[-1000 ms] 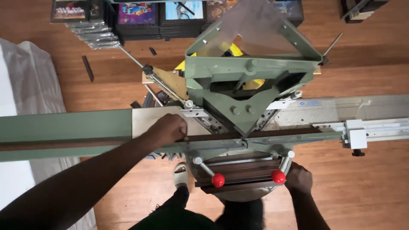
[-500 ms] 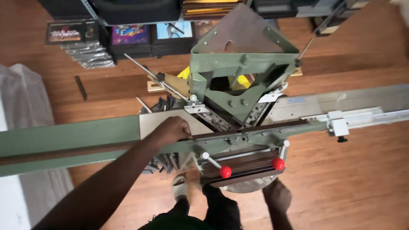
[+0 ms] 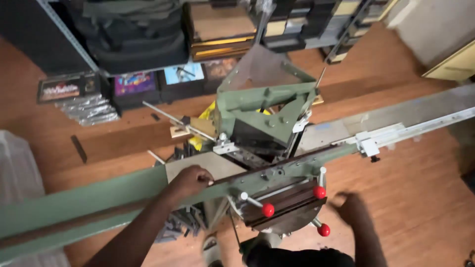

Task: Measure and cut a wooden or plastic frame strip using a manual mitre saw.

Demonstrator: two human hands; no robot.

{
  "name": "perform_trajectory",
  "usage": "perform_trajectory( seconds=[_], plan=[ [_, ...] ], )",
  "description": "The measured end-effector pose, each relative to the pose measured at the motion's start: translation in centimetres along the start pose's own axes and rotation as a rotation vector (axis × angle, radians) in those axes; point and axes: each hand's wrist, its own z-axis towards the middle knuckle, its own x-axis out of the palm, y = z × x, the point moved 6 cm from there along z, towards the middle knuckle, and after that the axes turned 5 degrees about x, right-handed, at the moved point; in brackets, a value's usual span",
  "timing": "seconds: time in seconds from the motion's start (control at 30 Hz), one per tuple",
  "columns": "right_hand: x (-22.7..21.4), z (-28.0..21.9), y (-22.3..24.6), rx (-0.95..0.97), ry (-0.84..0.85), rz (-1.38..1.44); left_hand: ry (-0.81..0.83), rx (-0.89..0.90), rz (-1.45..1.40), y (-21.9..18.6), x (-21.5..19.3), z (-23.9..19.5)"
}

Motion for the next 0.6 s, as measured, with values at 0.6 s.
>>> perform_trajectory(
  seconds=[0.6],
  plan=[
    [-12.7, 13.2, 10.1, -0.683, -0.049, 0.079, 0.006, -0.17, 0.008, 1.8, -1.5, -3.6]
  ],
)
